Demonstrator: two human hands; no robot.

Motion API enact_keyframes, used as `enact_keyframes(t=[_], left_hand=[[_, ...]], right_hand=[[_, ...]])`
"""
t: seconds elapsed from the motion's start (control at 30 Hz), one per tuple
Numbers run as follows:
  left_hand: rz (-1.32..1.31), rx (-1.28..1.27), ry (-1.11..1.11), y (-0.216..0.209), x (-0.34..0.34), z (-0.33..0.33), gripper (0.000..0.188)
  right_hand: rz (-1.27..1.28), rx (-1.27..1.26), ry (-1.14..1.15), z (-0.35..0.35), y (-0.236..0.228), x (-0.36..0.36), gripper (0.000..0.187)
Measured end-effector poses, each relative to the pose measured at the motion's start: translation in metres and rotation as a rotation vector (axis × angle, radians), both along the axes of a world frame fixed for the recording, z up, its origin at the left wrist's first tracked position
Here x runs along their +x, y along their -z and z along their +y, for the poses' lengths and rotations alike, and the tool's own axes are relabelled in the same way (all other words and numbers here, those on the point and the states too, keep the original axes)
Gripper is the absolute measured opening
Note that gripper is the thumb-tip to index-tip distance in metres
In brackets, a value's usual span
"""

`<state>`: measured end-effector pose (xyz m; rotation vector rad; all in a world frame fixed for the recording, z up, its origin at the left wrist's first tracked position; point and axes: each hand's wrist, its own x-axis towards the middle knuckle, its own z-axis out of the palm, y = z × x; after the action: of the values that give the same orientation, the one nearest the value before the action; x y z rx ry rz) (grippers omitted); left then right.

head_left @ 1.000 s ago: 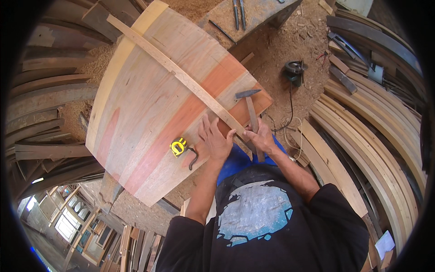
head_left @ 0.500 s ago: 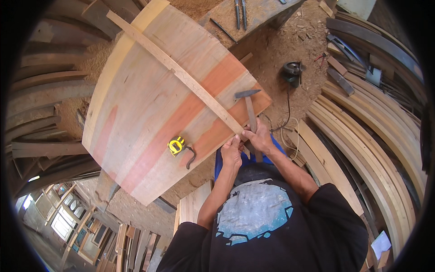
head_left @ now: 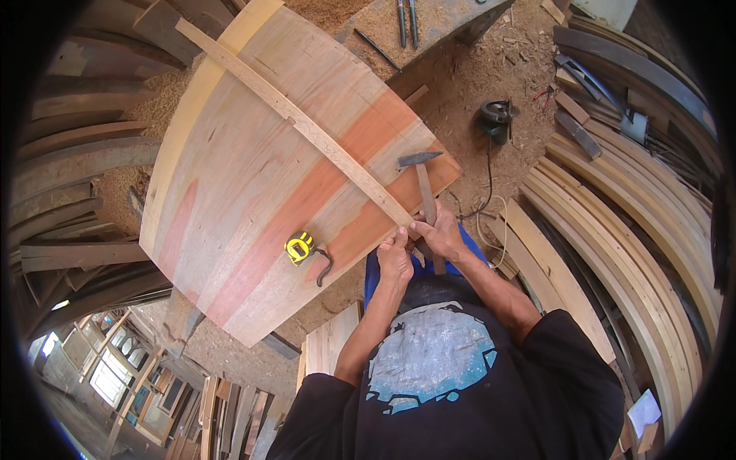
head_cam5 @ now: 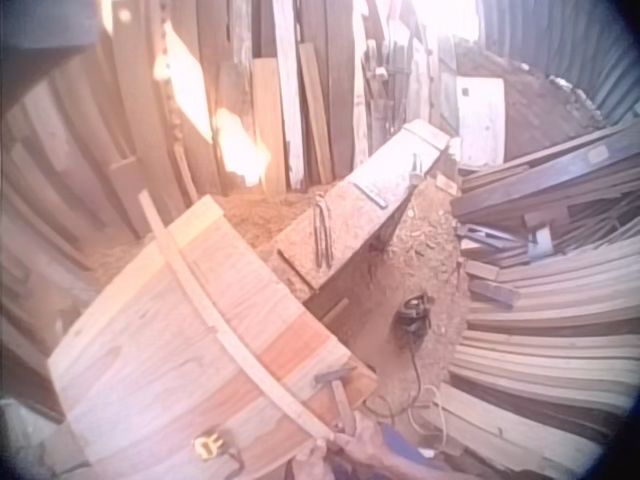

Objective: The person nails a wooden strip onto a larger board, marks the wood, and then uses a tape measure to check the width of the board.

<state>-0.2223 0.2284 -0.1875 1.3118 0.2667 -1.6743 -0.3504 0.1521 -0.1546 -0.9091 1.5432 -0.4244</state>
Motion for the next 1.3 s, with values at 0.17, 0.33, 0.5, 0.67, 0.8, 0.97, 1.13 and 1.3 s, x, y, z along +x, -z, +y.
enact_keyframes(t=[0.17,0.33,0.5,0.67,0.8,0.97,1.13,1.3], left_hand=[[-0.009,0.036,0.021,0.007,0.001,0.004,0.035],[-0.017,-0.001,0.032,0.003,0.001,0.002,0.034],[-0.078,0.015,0.062,0.006,0.002,0.006,0.03],[-0.126,0.02,0.013,-0.008,-0.008,-0.007,0.019],[-0.105,0.001,0.023,0.001,-0.001,0.001,0.023],[-0.104,0.029,0.054,0.002,-0.005,0.003,0.027],[-0.196,0.075,0.071,-0.002,-0.013,-0.003,0.026],[-0.519,0.131,0.21,0.011,-0.021,-0.001,0.023]], right_hand=[[0.032,-0.008,-0.03,-0.003,-0.005,-0.001,0.032],[0.033,-0.002,-0.048,-0.002,0.0,-0.003,0.033],[0.02,-0.019,-0.051,-0.005,-0.003,-0.001,0.033],[0.006,-0.027,-0.042,-0.002,0.0,-0.004,0.033],[0.03,-0.045,-0.059,-0.003,-0.002,-0.001,0.033],[0.046,-0.04,-0.077,-0.002,-0.002,-0.005,0.032],[0.091,-0.063,-0.11,-0.006,-0.002,-0.007,0.038],[0.114,-0.143,-0.132,-0.005,-0.001,-0.006,0.036]])
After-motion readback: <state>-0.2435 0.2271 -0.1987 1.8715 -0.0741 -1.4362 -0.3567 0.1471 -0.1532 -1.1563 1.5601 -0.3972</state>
